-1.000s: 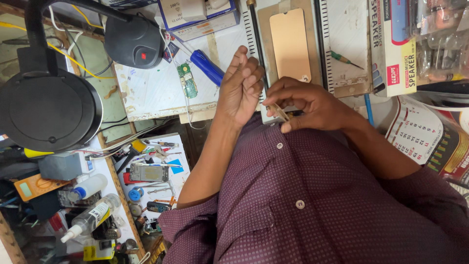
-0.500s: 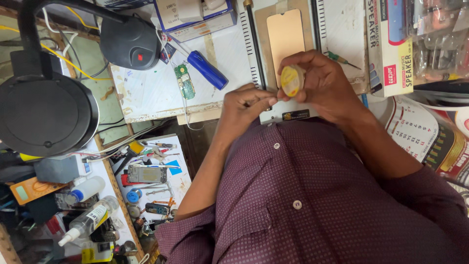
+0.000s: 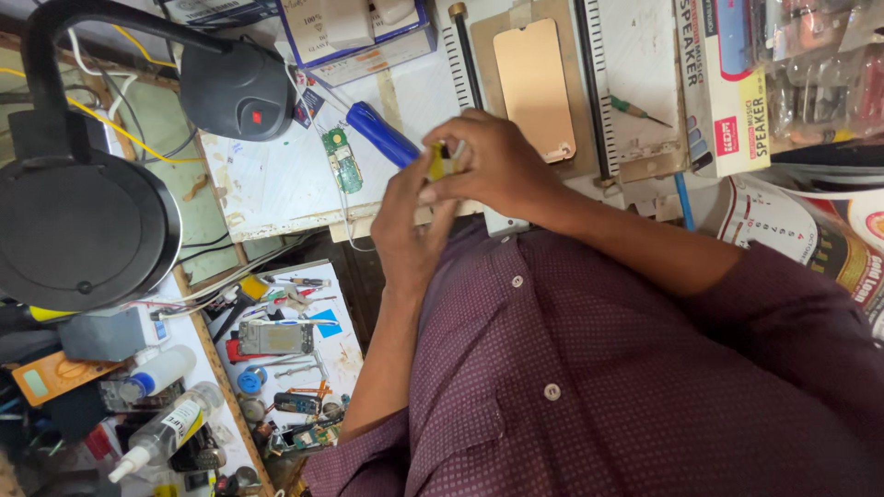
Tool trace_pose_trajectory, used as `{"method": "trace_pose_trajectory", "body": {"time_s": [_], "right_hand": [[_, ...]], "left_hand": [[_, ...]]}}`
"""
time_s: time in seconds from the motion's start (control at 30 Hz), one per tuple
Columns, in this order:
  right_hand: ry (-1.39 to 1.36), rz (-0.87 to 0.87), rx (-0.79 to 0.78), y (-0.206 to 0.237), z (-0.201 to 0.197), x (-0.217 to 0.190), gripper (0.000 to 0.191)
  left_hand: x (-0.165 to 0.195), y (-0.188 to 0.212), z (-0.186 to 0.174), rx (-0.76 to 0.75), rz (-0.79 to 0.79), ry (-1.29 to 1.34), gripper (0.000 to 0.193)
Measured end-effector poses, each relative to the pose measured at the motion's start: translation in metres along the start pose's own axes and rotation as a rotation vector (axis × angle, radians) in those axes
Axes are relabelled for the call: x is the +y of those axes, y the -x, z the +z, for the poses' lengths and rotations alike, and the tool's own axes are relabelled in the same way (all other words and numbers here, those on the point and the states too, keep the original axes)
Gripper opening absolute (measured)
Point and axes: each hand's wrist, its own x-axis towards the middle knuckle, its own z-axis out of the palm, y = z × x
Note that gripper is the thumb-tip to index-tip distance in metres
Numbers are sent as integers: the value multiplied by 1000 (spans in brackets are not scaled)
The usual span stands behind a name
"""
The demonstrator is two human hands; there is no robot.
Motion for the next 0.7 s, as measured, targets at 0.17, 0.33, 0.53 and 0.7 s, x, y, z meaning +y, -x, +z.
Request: {"method": "trace_pose_trajectory", "body": {"time_s": [0.17,0.33,0.53,0.7], "right_hand": [[-51,-30,-37,-16,10,3,49],[-60,-25,12,-26,-24,16,48],[-116,49,214,1,-89,40,24],[17,21,265,41,-105,60,22]], "left_hand": [[-32,5,12,115,-272,461,50],[-61,-8,28,175,-467,576,45],[-87,-30,57,12,-498,-79,49],[-89,-38,59,61,-174,-336,64]]}}
